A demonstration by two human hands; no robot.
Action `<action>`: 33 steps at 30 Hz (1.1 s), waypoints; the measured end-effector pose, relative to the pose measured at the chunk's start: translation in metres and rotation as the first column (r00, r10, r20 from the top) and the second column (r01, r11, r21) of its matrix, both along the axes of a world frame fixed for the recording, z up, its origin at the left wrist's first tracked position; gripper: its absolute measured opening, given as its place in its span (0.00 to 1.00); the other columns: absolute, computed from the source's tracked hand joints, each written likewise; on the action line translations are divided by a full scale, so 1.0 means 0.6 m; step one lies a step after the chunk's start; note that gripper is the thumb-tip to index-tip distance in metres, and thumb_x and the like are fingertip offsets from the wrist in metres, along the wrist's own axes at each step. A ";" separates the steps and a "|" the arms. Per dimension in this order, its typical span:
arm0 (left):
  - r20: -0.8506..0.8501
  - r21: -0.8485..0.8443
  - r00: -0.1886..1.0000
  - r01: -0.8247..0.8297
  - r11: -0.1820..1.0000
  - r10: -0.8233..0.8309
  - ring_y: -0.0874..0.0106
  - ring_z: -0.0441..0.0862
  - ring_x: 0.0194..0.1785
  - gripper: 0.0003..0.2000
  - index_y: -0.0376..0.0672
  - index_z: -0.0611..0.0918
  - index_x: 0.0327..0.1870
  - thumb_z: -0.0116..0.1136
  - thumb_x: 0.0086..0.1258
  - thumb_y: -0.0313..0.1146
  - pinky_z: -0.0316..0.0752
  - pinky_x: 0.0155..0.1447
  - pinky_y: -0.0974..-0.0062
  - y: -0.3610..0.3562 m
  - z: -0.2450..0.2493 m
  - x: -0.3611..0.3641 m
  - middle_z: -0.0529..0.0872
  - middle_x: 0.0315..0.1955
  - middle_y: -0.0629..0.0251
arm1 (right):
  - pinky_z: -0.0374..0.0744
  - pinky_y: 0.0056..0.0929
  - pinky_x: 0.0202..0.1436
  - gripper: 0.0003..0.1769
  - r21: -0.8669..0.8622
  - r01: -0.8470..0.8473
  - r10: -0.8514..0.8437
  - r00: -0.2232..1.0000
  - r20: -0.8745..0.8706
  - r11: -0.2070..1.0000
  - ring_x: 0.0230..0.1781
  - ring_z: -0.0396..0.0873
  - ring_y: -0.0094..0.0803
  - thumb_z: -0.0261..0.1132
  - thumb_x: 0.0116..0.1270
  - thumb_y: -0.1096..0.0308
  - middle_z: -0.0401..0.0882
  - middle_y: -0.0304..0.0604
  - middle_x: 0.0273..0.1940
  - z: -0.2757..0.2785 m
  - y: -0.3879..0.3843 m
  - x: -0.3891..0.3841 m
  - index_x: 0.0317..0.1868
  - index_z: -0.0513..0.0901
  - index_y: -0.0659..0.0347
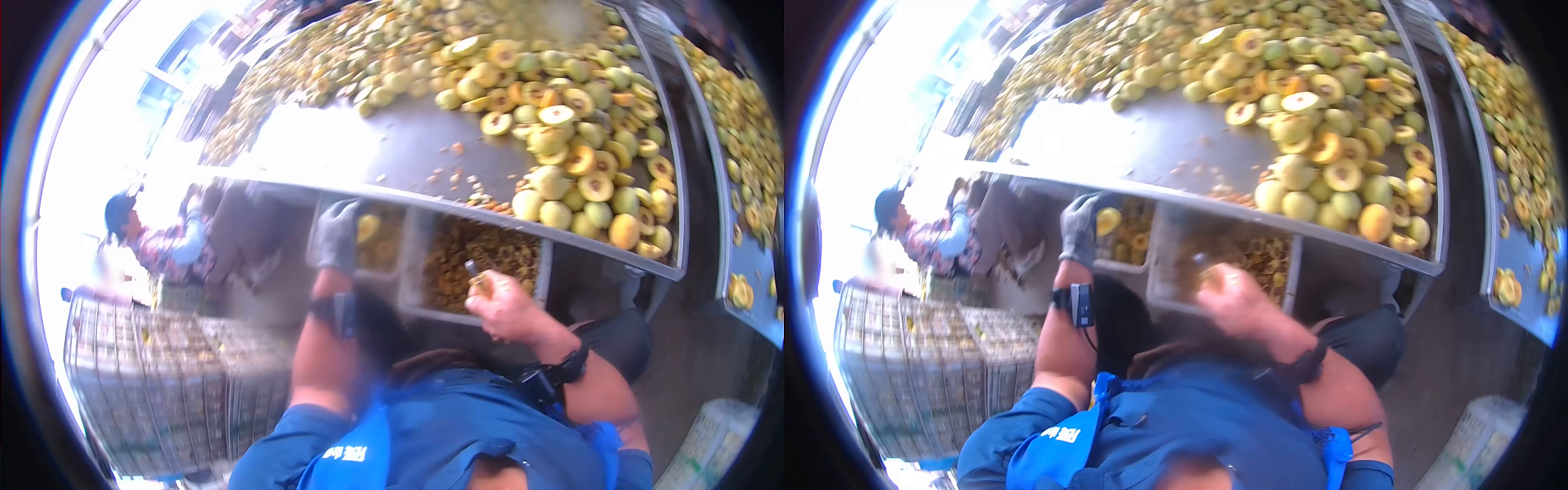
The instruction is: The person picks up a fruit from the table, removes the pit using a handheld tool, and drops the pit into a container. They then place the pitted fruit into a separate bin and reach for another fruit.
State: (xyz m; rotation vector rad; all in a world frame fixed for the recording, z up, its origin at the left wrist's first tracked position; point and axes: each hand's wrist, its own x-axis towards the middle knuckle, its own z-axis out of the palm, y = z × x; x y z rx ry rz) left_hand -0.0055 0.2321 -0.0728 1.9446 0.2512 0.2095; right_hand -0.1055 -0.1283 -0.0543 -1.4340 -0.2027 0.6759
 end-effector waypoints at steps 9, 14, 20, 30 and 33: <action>-0.003 0.232 0.946 0.316 0.920 -0.324 0.63 0.88 0.47 0.23 0.37 0.84 0.59 0.68 0.67 0.43 0.82 0.56 0.66 -0.380 0.078 0.201 0.90 0.48 0.51 | 0.73 0.30 0.36 0.06 -0.034 0.325 -0.317 0.937 0.145 0.945 0.31 0.69 0.22 0.64 0.70 0.70 0.73 0.34 0.29 0.014 -0.016 0.020 0.40 0.74 0.61; -0.089 0.565 0.863 0.456 0.688 -0.498 0.63 0.89 0.45 0.25 0.36 0.84 0.58 0.70 0.67 0.45 0.83 0.54 0.66 -0.521 0.063 0.238 0.90 0.43 0.54 | 0.70 0.24 0.33 0.05 0.077 0.446 -0.452 0.886 0.103 0.892 0.30 0.66 0.17 0.62 0.73 0.72 0.71 0.30 0.28 0.028 -0.044 0.040 0.40 0.73 0.61; -0.049 -0.632 0.728 0.507 0.586 -0.684 0.70 0.90 0.43 0.20 0.32 0.80 0.62 0.66 0.72 0.29 0.86 0.49 0.74 -0.433 0.047 0.195 0.90 0.46 0.58 | 0.71 0.22 0.24 0.04 0.174 0.503 -0.516 0.856 0.035 0.846 0.20 0.68 0.17 0.60 0.75 0.72 0.70 0.31 0.25 0.037 -0.075 0.050 0.40 0.72 0.59; 0.252 -0.769 0.710 0.560 0.310 -0.658 0.63 0.84 0.59 0.29 0.29 0.70 0.72 0.59 0.76 0.39 0.79 0.65 0.68 -0.411 0.108 -0.010 0.83 0.59 0.48 | 0.70 0.28 0.18 0.03 0.302 0.401 -0.322 0.904 -0.281 0.865 0.15 0.65 0.21 0.57 0.74 0.71 0.66 0.32 0.24 0.062 -0.077 0.052 0.40 0.71 0.57; 0.162 -0.604 0.733 0.603 0.521 -0.661 0.61 0.83 0.60 0.31 0.29 0.69 0.72 0.59 0.75 0.42 0.78 0.66 0.66 -0.405 0.111 -0.032 0.82 0.61 0.47 | 0.69 0.29 0.18 0.02 0.361 0.356 -0.228 0.908 -0.352 0.862 0.14 0.65 0.22 0.57 0.73 0.71 0.66 0.33 0.24 0.073 -0.082 0.043 0.40 0.71 0.57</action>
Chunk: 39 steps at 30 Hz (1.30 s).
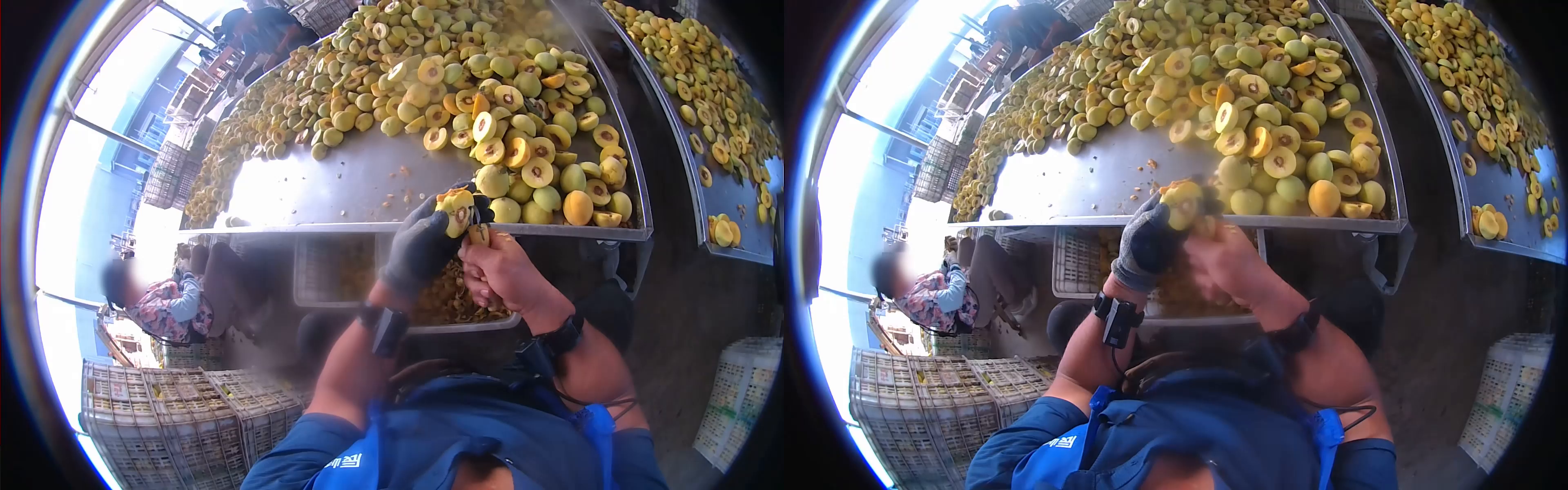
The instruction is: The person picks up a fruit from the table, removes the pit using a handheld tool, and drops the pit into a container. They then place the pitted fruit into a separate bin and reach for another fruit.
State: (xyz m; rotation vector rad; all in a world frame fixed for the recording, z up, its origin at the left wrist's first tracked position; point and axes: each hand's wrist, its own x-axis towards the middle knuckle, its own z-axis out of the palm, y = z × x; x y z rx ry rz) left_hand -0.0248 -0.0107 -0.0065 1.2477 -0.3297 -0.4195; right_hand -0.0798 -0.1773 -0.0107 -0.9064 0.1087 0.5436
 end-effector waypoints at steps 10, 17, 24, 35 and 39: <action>-0.117 -0.274 0.990 0.047 0.960 -0.082 0.58 0.80 0.65 0.36 0.28 0.66 0.75 0.66 0.72 0.39 0.74 0.70 0.62 0.001 0.001 -0.024 0.78 0.66 0.47 | 0.70 0.30 0.17 0.02 -0.039 0.071 -0.059 0.964 0.259 0.997 0.15 0.68 0.24 0.57 0.71 0.74 0.68 0.34 0.24 -0.035 0.024 -0.006 0.40 0.73 0.57; -0.108 -0.220 0.993 0.017 0.975 -0.042 0.58 0.79 0.66 0.39 0.28 0.65 0.76 0.71 0.69 0.39 0.73 0.71 0.62 -0.002 -0.006 -0.029 0.77 0.67 0.48 | 0.70 0.31 0.17 0.03 -0.165 0.123 -0.072 0.956 0.283 0.979 0.14 0.68 0.25 0.56 0.70 0.75 0.68 0.34 0.21 -0.054 0.032 0.000 0.37 0.74 0.57; -0.082 -0.227 0.991 0.089 0.970 -0.110 0.59 0.77 0.69 0.40 0.28 0.65 0.76 0.71 0.68 0.38 0.71 0.73 0.62 0.012 0.007 -0.022 0.76 0.68 0.48 | 0.66 0.31 0.16 0.05 0.332 -0.216 0.247 0.967 -0.054 0.918 0.13 0.63 0.24 0.56 0.72 0.74 0.65 0.33 0.23 -0.033 -0.004 -0.002 0.37 0.70 0.54; 0.562 0.335 0.780 -0.519 0.786 0.276 0.66 0.88 0.44 0.18 0.30 0.82 0.56 0.53 0.82 0.40 0.83 0.49 0.72 -0.022 0.000 -0.044 0.88 0.46 0.56 | 0.71 0.28 0.18 0.04 -0.219 0.043 0.013 0.968 0.249 0.975 0.15 0.72 0.26 0.57 0.72 0.72 0.74 0.37 0.22 -0.021 0.042 -0.010 0.43 0.76 0.61; 0.500 0.235 0.767 -0.567 0.790 0.402 0.69 0.87 0.41 0.17 0.32 0.84 0.51 0.50 0.83 0.38 0.83 0.48 0.73 -0.032 -0.020 -0.039 0.88 0.42 0.58 | 0.73 0.29 0.19 0.07 -0.234 0.180 -0.056 0.889 0.455 0.955 0.16 0.74 0.27 0.57 0.72 0.71 0.78 0.40 0.24 -0.039 0.047 -0.009 0.45 0.79 0.63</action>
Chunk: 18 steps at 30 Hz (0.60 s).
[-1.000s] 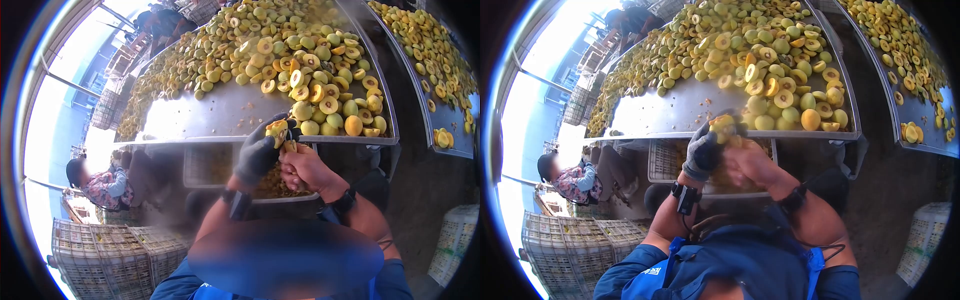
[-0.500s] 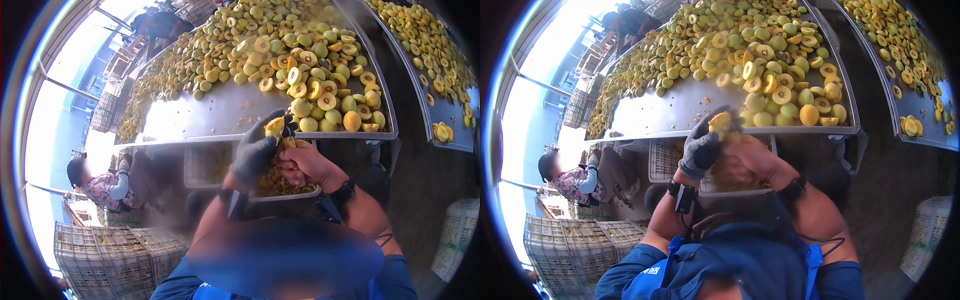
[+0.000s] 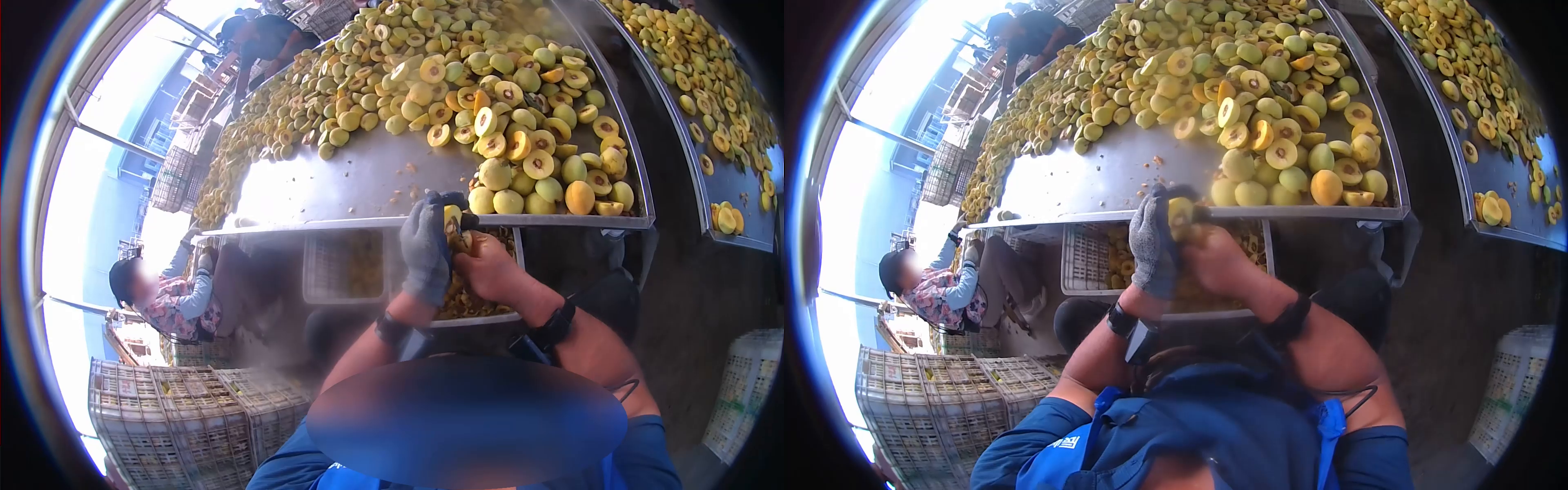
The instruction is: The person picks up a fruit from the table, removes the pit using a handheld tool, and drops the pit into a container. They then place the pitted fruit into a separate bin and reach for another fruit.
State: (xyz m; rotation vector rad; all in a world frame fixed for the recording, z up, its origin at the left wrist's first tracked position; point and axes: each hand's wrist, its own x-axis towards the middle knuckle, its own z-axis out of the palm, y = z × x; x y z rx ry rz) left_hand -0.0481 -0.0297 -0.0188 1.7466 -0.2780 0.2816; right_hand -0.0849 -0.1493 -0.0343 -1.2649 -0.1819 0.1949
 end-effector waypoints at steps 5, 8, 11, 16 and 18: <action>-0.070 -0.097 0.997 0.026 0.995 -0.033 0.69 0.86 0.40 0.16 0.31 0.84 0.51 0.49 0.83 0.36 0.83 0.48 0.72 -0.005 -0.002 0.004 0.88 0.43 0.57 | 0.80 0.30 0.38 0.10 0.110 -0.118 0.133 0.981 -0.139 0.987 0.31 0.80 0.28 0.55 0.73 0.73 0.83 0.41 0.33 0.037 -0.022 -0.005 0.48 0.80 0.66; -0.042 -0.094 0.997 0.056 0.994 -0.061 0.69 0.86 0.41 0.15 0.31 0.83 0.53 0.50 0.83 0.36 0.83 0.49 0.71 -0.009 0.006 -0.003 0.88 0.44 0.57 | 0.80 0.29 0.47 0.10 -0.087 -0.083 0.089 0.993 0.076 0.993 0.39 0.80 0.26 0.56 0.74 0.75 0.85 0.39 0.40 0.000 -0.019 -0.003 0.51 0.81 0.66; -0.053 -0.171 0.998 0.022 0.985 -0.031 0.69 0.87 0.41 0.15 0.32 0.82 0.54 0.50 0.83 0.36 0.83 0.50 0.70 -0.016 -0.001 -0.009 0.87 0.45 0.57 | 0.79 0.27 0.44 0.10 0.094 -0.068 0.065 0.997 0.038 0.993 0.37 0.78 0.22 0.57 0.74 0.77 0.85 0.36 0.41 -0.032 -0.001 -0.003 0.51 0.82 0.65; -0.126 -0.122 0.990 0.045 0.991 -0.061 0.67 0.87 0.42 0.15 0.32 0.81 0.56 0.49 0.84 0.37 0.83 0.50 0.70 -0.018 0.013 -0.020 0.87 0.45 0.56 | 0.77 0.24 0.38 0.08 0.138 -0.124 0.138 0.985 -0.102 0.983 0.34 0.77 0.19 0.57 0.76 0.75 0.83 0.34 0.40 -0.015 -0.007 -0.005 0.49 0.82 0.64; 0.050 0.046 0.992 0.114 0.992 -0.117 0.65 0.87 0.42 0.17 0.31 0.82 0.54 0.49 0.84 0.38 0.83 0.50 0.69 -0.008 0.015 -0.011 0.87 0.44 0.55 | 0.76 0.24 0.32 0.06 0.188 -0.154 0.183 0.972 -0.147 0.970 0.28 0.76 0.20 0.58 0.76 0.73 0.82 0.35 0.37 0.001 -0.013 -0.009 0.46 0.81 0.63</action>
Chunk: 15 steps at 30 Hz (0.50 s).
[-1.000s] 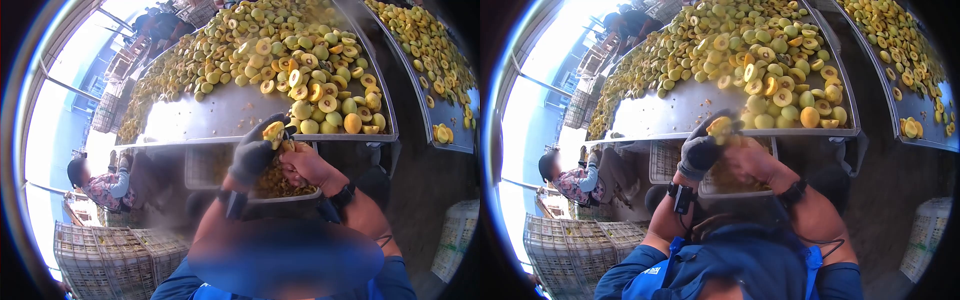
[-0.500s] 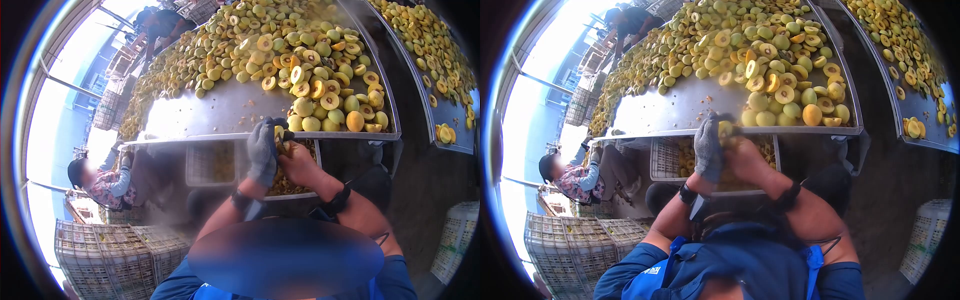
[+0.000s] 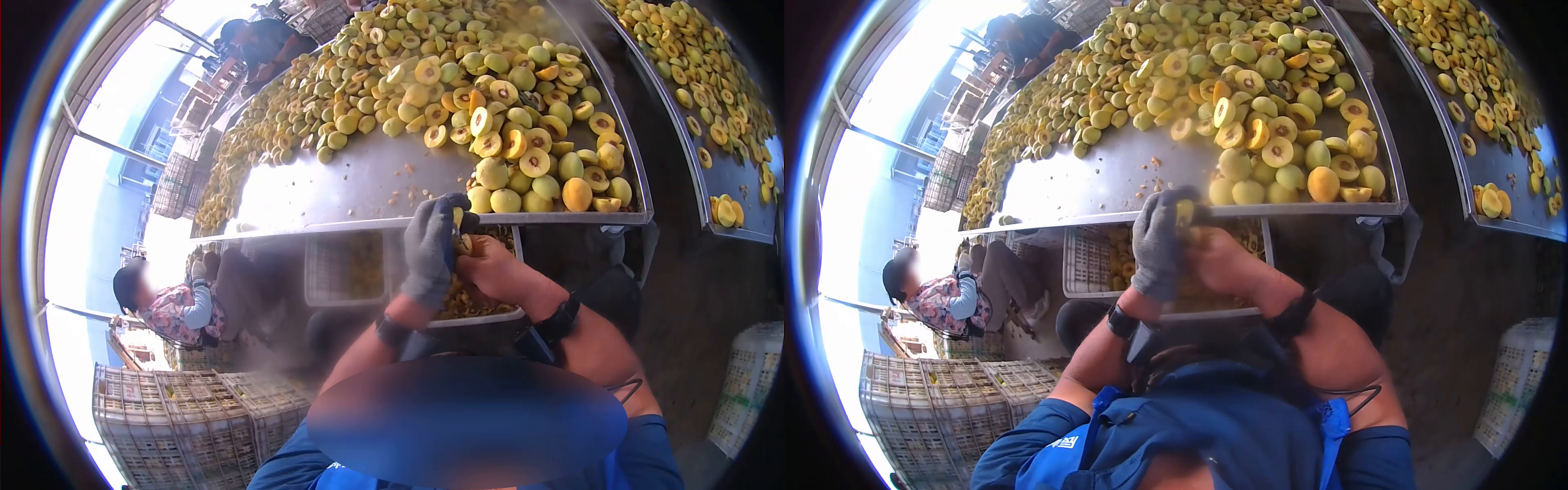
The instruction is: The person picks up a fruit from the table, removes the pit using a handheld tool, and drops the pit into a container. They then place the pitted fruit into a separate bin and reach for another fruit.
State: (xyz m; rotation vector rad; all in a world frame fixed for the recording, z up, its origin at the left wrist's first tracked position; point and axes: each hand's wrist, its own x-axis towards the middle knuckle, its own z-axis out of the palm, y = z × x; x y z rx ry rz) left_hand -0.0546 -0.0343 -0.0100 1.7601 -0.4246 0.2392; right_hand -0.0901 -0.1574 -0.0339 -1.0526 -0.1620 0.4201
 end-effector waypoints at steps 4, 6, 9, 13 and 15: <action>-0.036 -0.008 0.997 0.069 0.998 -0.069 0.62 0.88 0.41 0.20 0.28 0.82 0.51 0.49 0.81 0.40 0.83 0.49 0.66 0.017 0.021 -0.002 0.88 0.41 0.52 | 0.69 0.27 0.20 0.07 -0.087 -0.095 0.102 0.992 0.071 0.992 0.17 0.69 0.22 0.58 0.77 0.69 0.76 0.35 0.27 0.052 -0.026 -0.006 0.38 0.77 0.59; -0.124 -0.105 0.988 0.082 0.991 -0.095 0.60 0.88 0.40 0.20 0.27 0.83 0.48 0.50 0.79 0.41 0.84 0.49 0.65 0.019 0.028 -0.008 0.88 0.39 0.49 | 0.68 0.27 0.18 0.09 -0.111 -0.123 0.140 0.978 0.155 0.986 0.16 0.68 0.22 0.58 0.77 0.68 0.72 0.34 0.23 0.024 -0.019 -0.005 0.35 0.75 0.58; -0.410 -0.468 0.853 0.107 0.878 -0.322 0.60 0.88 0.39 0.20 0.26 0.83 0.46 0.51 0.78 0.41 0.84 0.48 0.64 0.035 0.017 0.005 0.88 0.38 0.47 | 0.69 0.26 0.19 0.11 -0.157 -0.215 0.254 0.920 0.298 0.964 0.17 0.68 0.21 0.57 0.78 0.67 0.68 0.32 0.20 -0.012 -0.016 -0.006 0.34 0.73 0.58; -0.345 -0.436 0.840 0.250 0.864 -0.418 0.60 0.88 0.38 0.19 0.27 0.83 0.44 0.54 0.78 0.39 0.83 0.49 0.65 0.052 0.038 -0.001 0.89 0.39 0.47 | 0.69 0.26 0.19 0.12 -0.126 -0.407 0.425 0.879 0.217 0.905 0.16 0.67 0.21 0.57 0.79 0.65 0.66 0.32 0.19 -0.016 0.009 -0.019 0.33 0.73 0.57; -0.373 -0.349 0.810 0.329 0.877 -0.453 0.62 0.88 0.39 0.18 0.26 0.83 0.45 0.56 0.77 0.38 0.83 0.49 0.66 0.063 0.025 0.008 0.89 0.39 0.48 | 0.70 0.26 0.19 0.12 -0.139 -0.439 0.458 0.874 0.165 0.888 0.15 0.66 0.22 0.57 0.78 0.65 0.67 0.33 0.18 -0.016 0.014 -0.022 0.33 0.73 0.58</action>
